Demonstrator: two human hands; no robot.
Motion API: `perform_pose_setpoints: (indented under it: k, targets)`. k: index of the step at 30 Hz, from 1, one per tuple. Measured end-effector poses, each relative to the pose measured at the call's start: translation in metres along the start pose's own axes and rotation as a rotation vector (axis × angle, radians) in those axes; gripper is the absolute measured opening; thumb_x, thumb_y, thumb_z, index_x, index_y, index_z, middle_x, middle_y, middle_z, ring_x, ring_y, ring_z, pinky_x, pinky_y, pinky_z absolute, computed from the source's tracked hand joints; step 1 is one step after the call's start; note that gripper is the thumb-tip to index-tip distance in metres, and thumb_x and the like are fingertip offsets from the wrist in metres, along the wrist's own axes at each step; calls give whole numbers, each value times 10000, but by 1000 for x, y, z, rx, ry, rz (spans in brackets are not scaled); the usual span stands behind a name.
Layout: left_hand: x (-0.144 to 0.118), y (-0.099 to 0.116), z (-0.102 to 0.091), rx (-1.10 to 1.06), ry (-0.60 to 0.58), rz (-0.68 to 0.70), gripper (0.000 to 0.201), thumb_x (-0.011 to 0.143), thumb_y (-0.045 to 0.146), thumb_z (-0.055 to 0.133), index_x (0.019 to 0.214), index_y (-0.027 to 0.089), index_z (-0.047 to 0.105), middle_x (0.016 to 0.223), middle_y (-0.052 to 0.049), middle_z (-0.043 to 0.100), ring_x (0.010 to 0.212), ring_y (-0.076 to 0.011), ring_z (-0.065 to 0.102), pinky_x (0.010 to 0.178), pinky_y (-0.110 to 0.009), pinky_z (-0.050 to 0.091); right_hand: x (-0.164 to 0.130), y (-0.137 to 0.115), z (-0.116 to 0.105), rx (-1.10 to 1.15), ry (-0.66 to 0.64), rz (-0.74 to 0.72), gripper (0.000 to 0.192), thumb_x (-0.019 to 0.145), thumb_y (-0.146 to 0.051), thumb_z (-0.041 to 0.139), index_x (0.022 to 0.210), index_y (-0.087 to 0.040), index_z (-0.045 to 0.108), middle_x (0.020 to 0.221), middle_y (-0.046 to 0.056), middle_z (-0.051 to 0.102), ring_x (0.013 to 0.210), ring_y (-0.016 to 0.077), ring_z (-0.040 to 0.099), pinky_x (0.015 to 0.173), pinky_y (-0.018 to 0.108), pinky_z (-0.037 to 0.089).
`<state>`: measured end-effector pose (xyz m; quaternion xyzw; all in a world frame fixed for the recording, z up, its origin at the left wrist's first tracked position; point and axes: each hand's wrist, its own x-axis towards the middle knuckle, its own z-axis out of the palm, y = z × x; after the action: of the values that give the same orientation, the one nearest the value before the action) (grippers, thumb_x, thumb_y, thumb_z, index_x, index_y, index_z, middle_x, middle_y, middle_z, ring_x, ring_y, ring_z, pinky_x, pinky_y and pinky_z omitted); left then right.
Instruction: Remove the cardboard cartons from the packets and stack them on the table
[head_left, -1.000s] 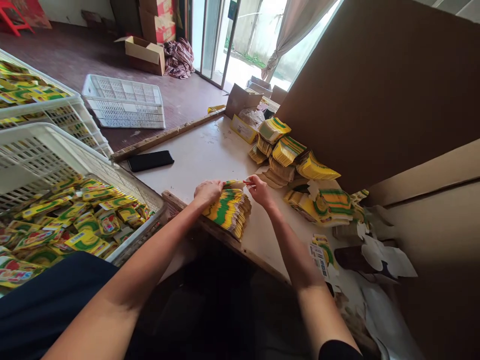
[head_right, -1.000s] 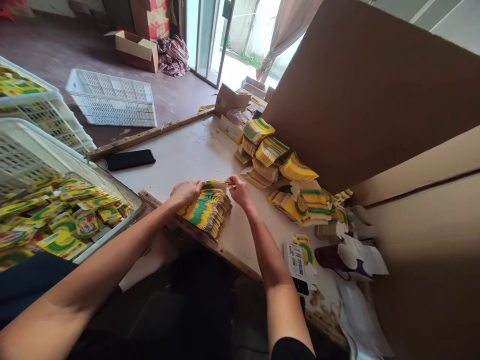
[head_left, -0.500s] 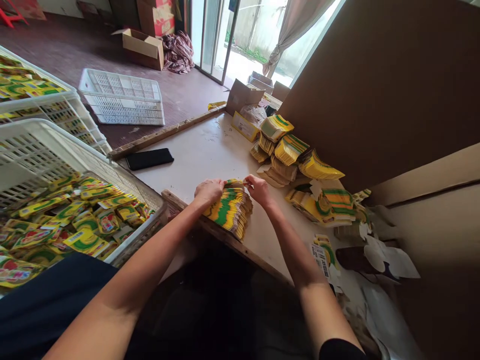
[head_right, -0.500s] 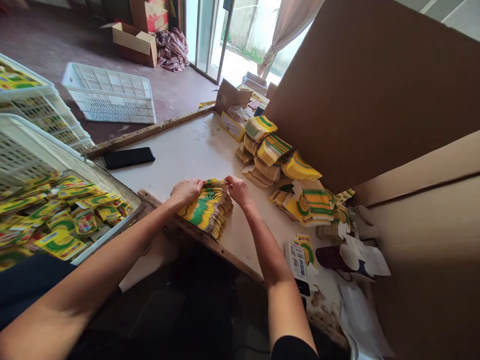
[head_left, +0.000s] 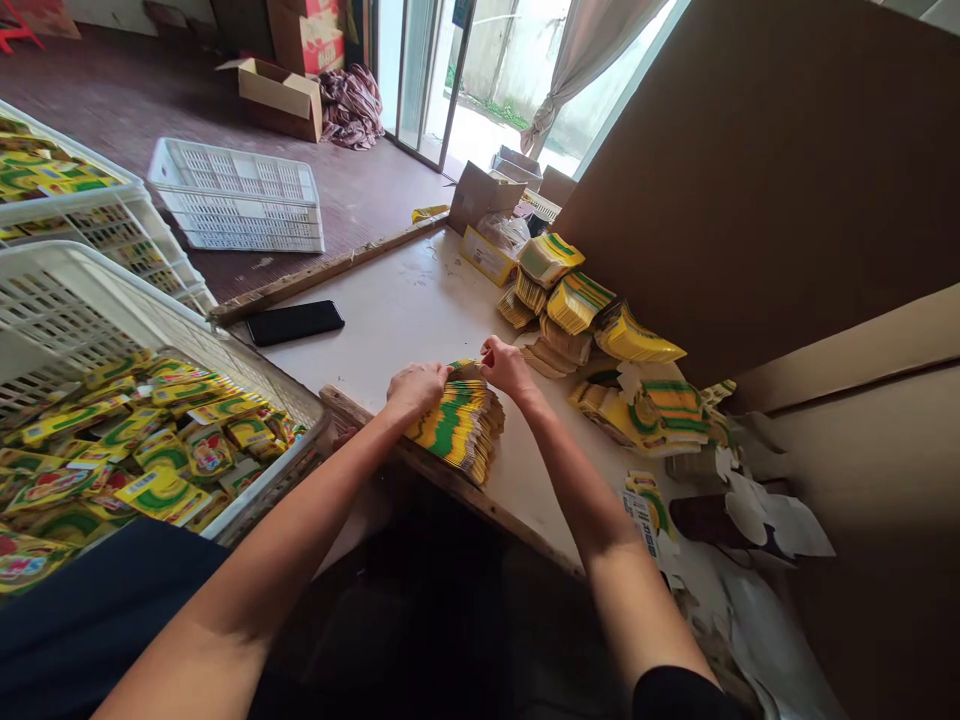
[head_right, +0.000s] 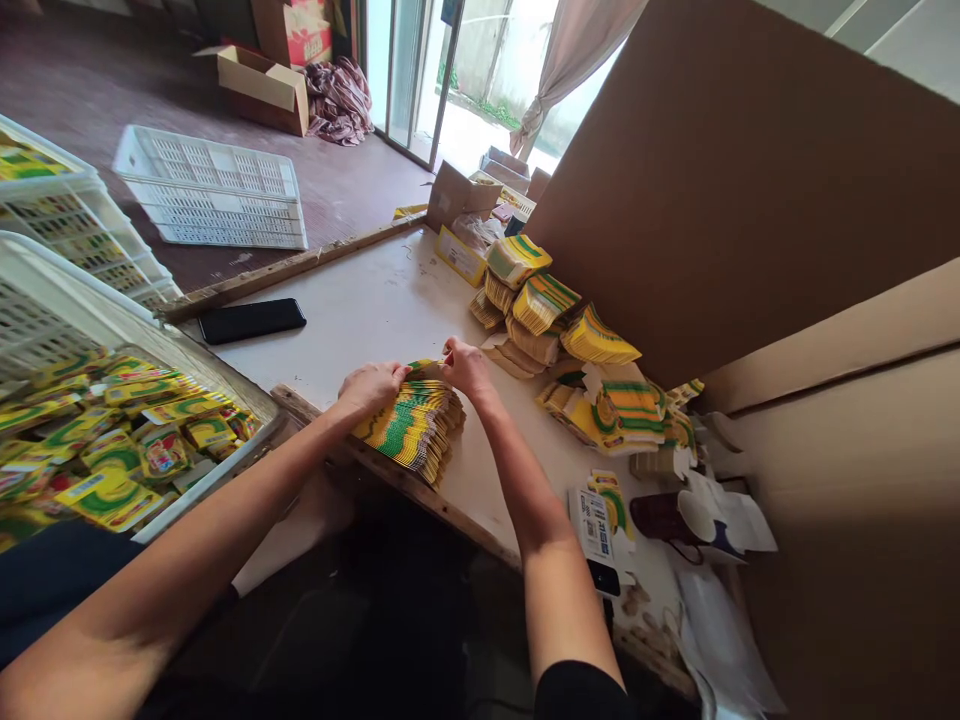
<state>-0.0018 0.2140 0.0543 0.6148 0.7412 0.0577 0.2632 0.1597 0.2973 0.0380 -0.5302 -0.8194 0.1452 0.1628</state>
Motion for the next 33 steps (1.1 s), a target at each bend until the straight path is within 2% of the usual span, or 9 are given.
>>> perform_pose_setpoints:
  k: [5, 17, 21, 25, 33]
  targets:
    - [0, 1, -1, -3, -14, -8, 471, 973, 427, 244, 1177, 226, 619, 1173, -111, 684, 1146, -258, 605, 902, -331, 473, -4, -2, 6, -26, 39, 29, 213, 655, -64, 541, 799, -220, 554, 696, -7, 672, 678, 168, 616, 670, 255, 433]
    - [1, -1, 0, 13, -19, 16, 468, 966, 441, 250, 1181, 246, 617, 1157, -105, 692, 1092, -253, 633, 867, -329, 482, -4, -3, 2, -28, 0, 34, 223, 654, -89, 578, 836, -218, 555, 708, -21, 685, 635, 144, 622, 651, 231, 449]
    - [1, -3, 1, 39, -20, 47, 435, 950, 462, 297, 1163, 263, 620, 1145, -98, 696, 1079, -255, 638, 853, -328, 485, 1, -8, 6, -72, 24, 73, 233, 674, -94, 571, 871, -219, 563, 687, -7, 683, 663, 171, 635, 675, 252, 454]
    - [1, -4, 2, 61, -15, 54, 416, 956, 400, 284, 1181, 260, 605, 1145, -98, 696, 1074, -251, 643, 842, -325, 486, 7, -16, 13, -118, 42, 139, 237, 703, -139, 584, 928, -211, 568, 797, 59, 711, 731, 222, 662, 681, 288, 467]
    - [-4, -1, -1, 81, -16, 43, 416, 960, 360, 259, 1181, 235, 588, 1122, -115, 698, 1055, -267, 649, 838, -347, 490, 16, -24, 16, -138, -37, 156, 256, 753, -184, 587, 1008, -201, 564, 936, 119, 717, 875, 276, 669, 741, 319, 483]
